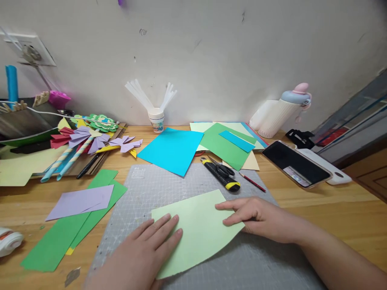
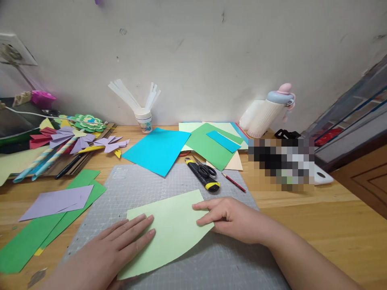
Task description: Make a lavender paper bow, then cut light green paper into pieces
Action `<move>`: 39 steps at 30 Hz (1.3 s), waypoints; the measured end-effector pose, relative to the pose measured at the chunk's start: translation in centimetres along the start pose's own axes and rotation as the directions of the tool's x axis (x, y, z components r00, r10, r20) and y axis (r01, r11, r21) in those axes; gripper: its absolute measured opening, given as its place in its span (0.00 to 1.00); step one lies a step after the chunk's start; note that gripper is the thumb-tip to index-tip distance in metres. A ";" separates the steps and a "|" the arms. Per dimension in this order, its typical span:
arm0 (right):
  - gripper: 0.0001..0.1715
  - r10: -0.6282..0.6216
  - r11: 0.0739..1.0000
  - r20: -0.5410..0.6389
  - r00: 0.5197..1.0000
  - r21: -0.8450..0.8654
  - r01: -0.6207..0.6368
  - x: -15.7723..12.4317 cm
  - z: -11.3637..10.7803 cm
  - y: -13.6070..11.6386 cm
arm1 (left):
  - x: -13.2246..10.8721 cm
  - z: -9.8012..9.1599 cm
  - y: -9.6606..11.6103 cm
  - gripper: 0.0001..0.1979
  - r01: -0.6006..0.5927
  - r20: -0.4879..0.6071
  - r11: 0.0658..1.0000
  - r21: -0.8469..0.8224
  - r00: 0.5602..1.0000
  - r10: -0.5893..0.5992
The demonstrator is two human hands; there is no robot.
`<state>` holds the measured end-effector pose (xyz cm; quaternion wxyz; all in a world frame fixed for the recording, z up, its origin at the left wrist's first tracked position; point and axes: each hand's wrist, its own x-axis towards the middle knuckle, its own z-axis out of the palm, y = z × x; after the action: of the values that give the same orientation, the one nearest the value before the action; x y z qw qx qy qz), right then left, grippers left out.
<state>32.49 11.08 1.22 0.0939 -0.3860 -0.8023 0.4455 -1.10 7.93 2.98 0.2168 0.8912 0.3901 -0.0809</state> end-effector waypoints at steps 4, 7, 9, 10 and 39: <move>0.24 -0.001 1.000 -0.019 1.000 -0.019 0.000 0.1 0.1 -0.1 | 0.0 0.1 0.6 0.31 0.034 -0.014 0.999 -0.014 0.999 -0.034; 0.28 0.036 0.997 -0.039 0.999 -0.060 -0.038 -0.1 0.2 -0.6 | 0.1 -0.1 0.8 0.33 0.056 0.021 0.998 -0.019 0.998 -0.055; 0.30 0.054 0.994 -0.039 0.998 -0.093 -0.058 -0.2 0.2 -1.2 | 0.3 -0.3 0.8 0.37 0.080 0.048 0.997 -0.014 0.996 -0.079; 0.30 0.057 0.992 -0.036 0.998 -0.111 -0.061 -0.3 0.3 -1.6 | 0.3 -0.4 0.9 0.38 0.094 0.057 0.996 -0.005 0.994 -0.093; 0.27 0.041 0.949 0.002 0.999 -0.313 -0.039 -1.4 1.1 -2.4 | 0.0 0.2 1.0 0.24 0.072 -0.011 0.995 0.066 0.997 -0.071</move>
<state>31.67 8.68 2.73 0.0189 -0.4102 -0.8552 0.3161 -0.34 7.23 3.18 0.1825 0.8838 0.4197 -0.0975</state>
